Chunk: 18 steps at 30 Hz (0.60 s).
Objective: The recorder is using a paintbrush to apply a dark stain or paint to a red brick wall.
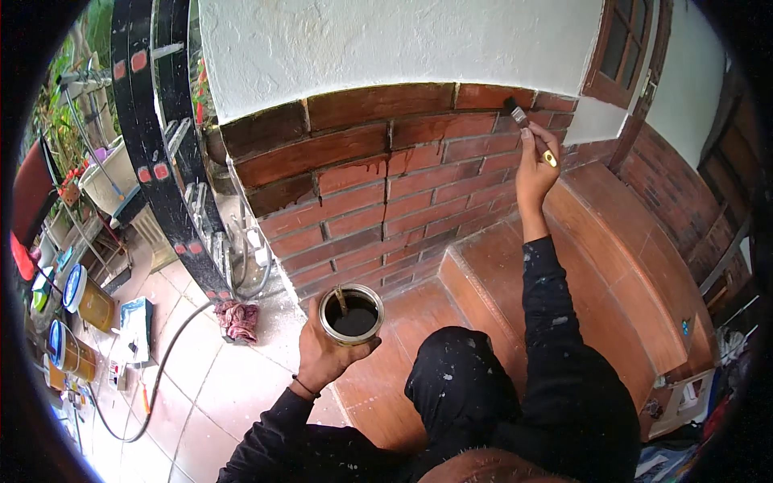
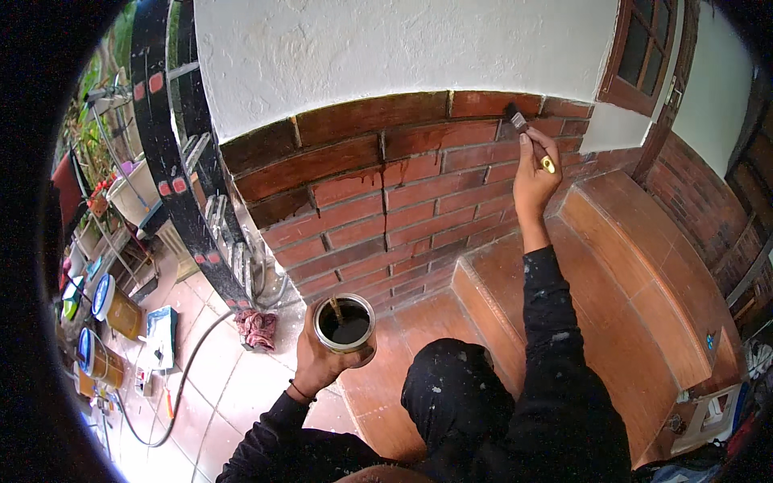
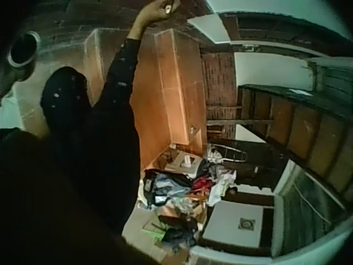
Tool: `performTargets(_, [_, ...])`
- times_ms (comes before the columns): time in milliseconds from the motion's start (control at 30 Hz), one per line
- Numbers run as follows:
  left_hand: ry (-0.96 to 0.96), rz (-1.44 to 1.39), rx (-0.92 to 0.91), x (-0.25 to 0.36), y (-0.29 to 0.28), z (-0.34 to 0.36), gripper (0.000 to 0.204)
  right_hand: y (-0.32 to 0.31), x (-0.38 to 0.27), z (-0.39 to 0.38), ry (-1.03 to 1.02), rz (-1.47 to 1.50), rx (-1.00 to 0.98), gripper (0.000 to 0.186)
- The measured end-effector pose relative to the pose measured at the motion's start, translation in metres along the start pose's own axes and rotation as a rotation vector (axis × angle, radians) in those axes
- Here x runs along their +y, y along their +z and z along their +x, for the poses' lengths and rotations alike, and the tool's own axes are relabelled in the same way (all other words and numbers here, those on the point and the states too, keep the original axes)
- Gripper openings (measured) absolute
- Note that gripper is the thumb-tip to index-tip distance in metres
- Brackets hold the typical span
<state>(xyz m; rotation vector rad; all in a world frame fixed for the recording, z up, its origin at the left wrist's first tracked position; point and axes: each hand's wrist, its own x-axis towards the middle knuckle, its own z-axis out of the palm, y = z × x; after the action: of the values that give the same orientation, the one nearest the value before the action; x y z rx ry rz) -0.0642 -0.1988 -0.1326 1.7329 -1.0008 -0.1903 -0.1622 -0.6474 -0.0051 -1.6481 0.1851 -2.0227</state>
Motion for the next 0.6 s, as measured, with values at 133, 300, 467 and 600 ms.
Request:
performTargets(133, [-0.003,0.015,0.007,0.002,-0.001,-0.003,0.104,-0.005,0.026,-0.017,0.004,-0.107,-0.113,0.012])
performTargets(300, [-0.014,0.036,0.027,0.005,0.000,0.000,0.105,-0.028,0.030,-0.022,0.125,-0.018,-0.105,0.013])
performTargets(467, [-0.003,0.046,0.009,0.009,0.000,-0.001,0.103,-0.034,0.041,-0.016,0.145,0.020,-0.207,0.013])
performTargets(600, [0.030,0.054,0.009,0.005,0.002,0.001,0.102,-0.043,0.043,-0.025,0.170,0.018,-0.110,0.010])
